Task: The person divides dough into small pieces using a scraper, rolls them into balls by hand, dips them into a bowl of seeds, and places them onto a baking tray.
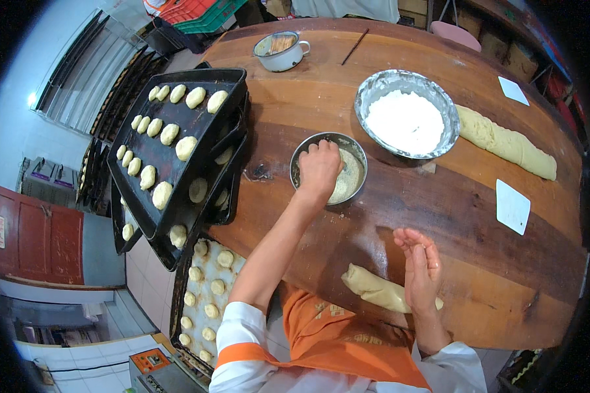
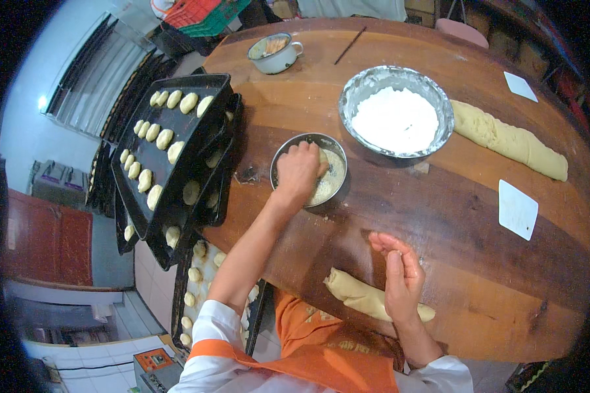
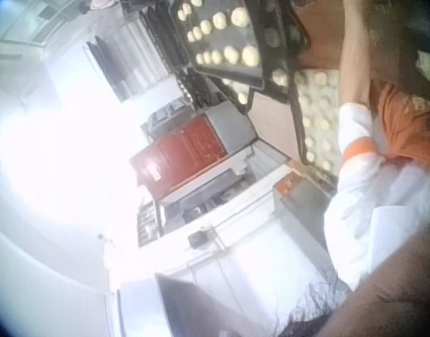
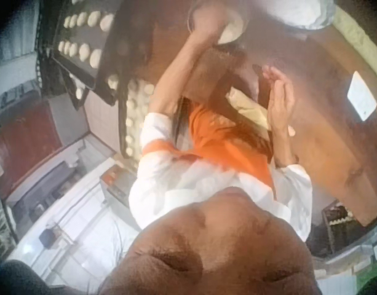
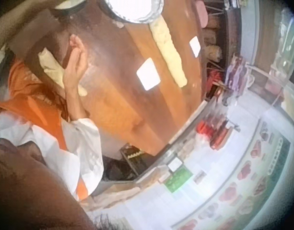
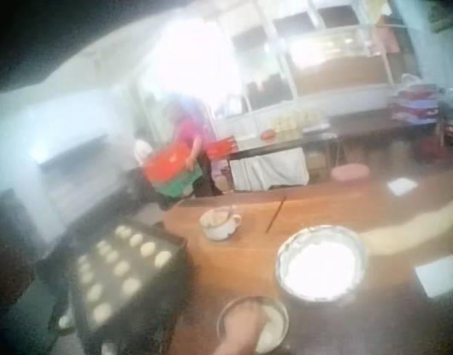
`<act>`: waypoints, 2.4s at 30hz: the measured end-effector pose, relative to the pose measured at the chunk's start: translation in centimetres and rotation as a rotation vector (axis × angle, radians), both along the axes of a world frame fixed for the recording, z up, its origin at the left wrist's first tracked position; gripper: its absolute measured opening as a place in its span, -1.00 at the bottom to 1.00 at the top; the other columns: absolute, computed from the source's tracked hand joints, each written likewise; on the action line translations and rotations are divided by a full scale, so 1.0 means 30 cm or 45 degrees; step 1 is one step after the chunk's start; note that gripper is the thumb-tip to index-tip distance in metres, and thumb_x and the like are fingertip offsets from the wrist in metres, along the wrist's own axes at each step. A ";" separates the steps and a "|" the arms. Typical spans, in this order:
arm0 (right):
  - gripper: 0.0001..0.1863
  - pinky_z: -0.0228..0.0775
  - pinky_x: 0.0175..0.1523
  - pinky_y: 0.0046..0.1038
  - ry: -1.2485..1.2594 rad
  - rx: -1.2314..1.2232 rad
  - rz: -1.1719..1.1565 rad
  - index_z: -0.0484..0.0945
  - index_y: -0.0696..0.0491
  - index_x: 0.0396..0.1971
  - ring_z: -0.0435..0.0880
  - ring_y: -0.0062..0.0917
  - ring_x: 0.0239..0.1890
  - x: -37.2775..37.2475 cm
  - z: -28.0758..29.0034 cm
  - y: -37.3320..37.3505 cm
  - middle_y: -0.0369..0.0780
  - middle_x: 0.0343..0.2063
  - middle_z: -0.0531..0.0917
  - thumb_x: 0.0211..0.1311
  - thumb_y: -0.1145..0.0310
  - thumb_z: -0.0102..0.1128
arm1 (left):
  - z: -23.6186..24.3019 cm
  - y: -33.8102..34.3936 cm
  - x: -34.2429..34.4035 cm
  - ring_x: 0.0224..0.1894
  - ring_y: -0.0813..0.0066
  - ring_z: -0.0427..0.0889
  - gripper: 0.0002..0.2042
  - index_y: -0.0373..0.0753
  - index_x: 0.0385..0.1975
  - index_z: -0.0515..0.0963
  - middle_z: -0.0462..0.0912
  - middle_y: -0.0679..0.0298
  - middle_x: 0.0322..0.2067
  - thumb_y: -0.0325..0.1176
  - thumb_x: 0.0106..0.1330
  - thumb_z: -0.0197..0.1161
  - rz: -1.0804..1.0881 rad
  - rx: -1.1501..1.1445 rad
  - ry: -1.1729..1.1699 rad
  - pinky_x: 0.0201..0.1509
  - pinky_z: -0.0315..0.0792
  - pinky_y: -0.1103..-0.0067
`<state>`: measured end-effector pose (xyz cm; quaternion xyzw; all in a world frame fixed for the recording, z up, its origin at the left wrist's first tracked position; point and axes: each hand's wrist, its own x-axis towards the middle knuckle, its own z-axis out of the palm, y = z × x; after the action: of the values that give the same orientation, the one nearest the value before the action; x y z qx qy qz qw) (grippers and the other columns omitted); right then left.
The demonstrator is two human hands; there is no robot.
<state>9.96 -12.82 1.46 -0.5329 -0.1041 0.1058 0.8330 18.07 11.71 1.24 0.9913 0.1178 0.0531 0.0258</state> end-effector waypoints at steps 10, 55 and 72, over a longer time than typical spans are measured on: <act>-0.78 0.31 -0.07 -0.53 0.075 -0.105 0.051 0.43 0.18 -0.24 0.50 -0.60 -0.26 -0.015 0.000 -0.075 -0.22 -0.37 0.56 0.29 0.36 -0.14 | 0.048 -0.008 -0.037 -0.18 0.25 0.55 -0.71 -0.39 -0.22 0.44 0.55 0.05 -0.32 -0.35 0.11 0.16 0.027 -0.615 -0.301 -0.15 0.46 0.45; -0.85 -0.07 -0.76 -0.85 0.333 -0.562 1.196 0.28 -0.01 -0.24 0.13 -0.88 -0.78 -0.167 0.011 0.382 -0.47 -0.62 0.30 0.23 0.36 0.01 | -0.334 -0.081 -1.945 -0.31 0.59 0.46 -0.72 -0.22 -0.17 0.37 0.49 0.28 -0.31 -0.58 0.08 0.00 2.203 -1.093 -1.461 -0.23 0.39 0.66; -0.77 0.26 -0.20 -0.65 -0.301 -0.976 1.513 0.31 0.03 -0.15 0.35 -0.70 -0.31 -0.473 -0.278 0.549 -0.36 -0.34 0.38 0.23 0.33 -0.01 | -0.456 -0.181 -2.383 -0.05 0.10 0.39 -0.61 -0.28 -0.10 0.40 0.43 0.07 -0.13 -0.52 -0.01 0.19 2.267 0.236 -0.366 -0.01 0.29 0.31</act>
<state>-4.24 3.64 -6.89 -0.6493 -0.4218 0.5120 0.3720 -53.42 6.29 -12.43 0.5156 0.8316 0.1858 -0.0903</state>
